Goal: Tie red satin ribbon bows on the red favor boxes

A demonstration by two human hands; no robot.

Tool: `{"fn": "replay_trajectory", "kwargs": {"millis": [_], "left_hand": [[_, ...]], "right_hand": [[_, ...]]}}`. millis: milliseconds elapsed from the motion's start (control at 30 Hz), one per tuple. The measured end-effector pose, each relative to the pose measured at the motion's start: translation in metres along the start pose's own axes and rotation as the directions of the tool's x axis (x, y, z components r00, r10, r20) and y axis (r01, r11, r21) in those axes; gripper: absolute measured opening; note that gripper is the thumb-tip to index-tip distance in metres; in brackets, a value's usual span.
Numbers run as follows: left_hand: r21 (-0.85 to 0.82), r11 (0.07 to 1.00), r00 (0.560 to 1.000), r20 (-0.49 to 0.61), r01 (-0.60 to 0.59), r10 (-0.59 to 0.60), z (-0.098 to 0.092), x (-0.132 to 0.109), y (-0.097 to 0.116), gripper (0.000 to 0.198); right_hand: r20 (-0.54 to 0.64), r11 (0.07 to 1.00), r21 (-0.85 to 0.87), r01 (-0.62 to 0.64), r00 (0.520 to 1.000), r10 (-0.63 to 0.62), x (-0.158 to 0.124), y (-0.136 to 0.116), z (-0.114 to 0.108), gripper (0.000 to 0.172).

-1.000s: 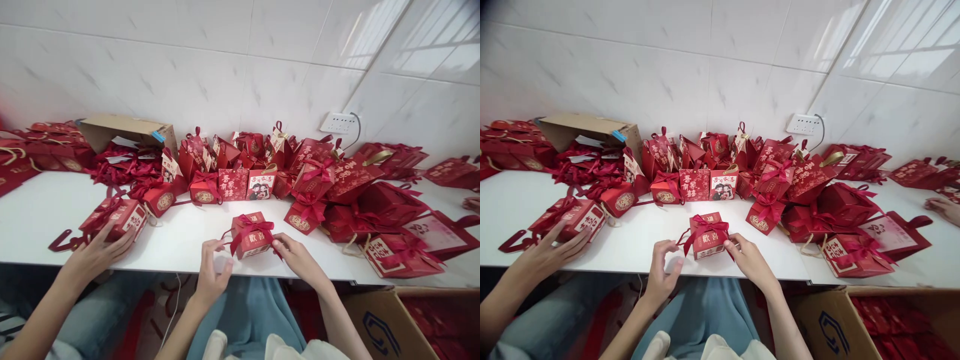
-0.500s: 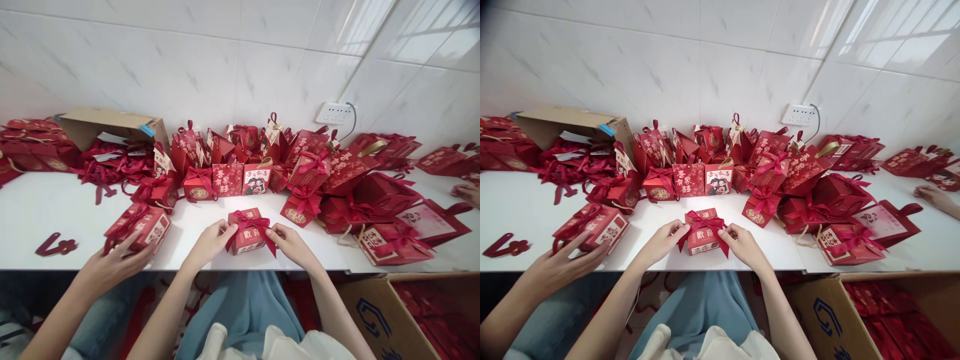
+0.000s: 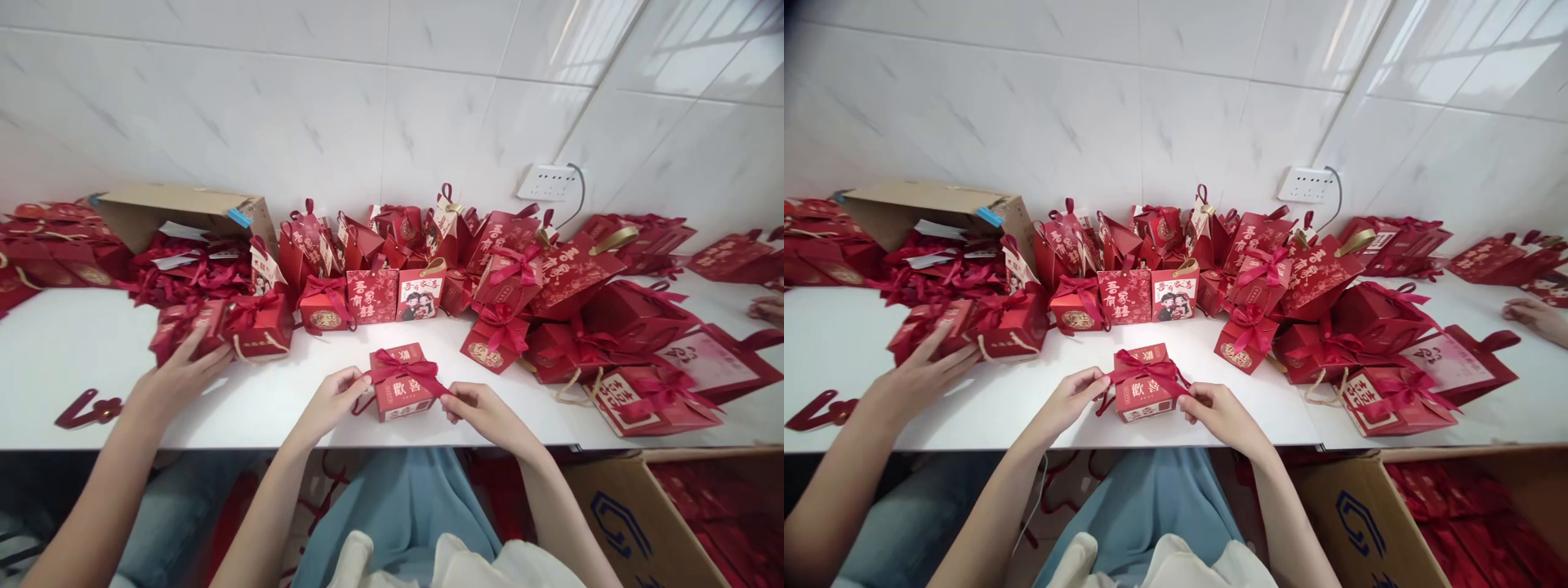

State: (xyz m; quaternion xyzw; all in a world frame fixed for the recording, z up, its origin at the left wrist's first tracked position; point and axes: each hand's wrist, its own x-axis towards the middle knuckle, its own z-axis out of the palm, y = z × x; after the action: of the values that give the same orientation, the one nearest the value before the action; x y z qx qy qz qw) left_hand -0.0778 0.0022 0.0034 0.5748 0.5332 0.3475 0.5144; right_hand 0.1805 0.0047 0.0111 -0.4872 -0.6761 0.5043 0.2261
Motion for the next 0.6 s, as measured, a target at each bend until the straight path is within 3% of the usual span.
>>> {"fn": "replay_trajectory", "kwargs": {"millis": [100, 233, 433, 600], "left_hand": [[0.029, 0.999, 0.995, -0.092, -0.019, 0.022, -0.005, 0.004, 0.002, 0.029], [0.141, 0.986, 0.971, -0.206, -0.092, 0.121, 0.001, 0.015, 0.020, 0.024], [0.425, 0.893, 0.962, -0.147, -0.149, 0.230, 0.016, 0.024, 0.035, 0.018], [0.318, 0.939, 0.949, -0.237, -0.128, 0.210, 0.029, 0.012, 0.025, 0.022]], "right_hand": [[-0.093, 0.999, 0.032, 0.043, 0.995, -0.040, 0.005, 0.002, -0.005, 0.038], [-0.312, 0.993, 0.041, 0.110, 0.946, -0.092, 0.021, -0.004, -0.001, 0.033], [-0.286, 0.990, 0.084, 0.113, 0.954, -0.085, 0.036, -0.017, 0.013, 0.036], [-0.254, 0.969, 0.244, 0.045, 0.967, 0.019, 0.030, -0.020, 0.017, 0.047]]}}
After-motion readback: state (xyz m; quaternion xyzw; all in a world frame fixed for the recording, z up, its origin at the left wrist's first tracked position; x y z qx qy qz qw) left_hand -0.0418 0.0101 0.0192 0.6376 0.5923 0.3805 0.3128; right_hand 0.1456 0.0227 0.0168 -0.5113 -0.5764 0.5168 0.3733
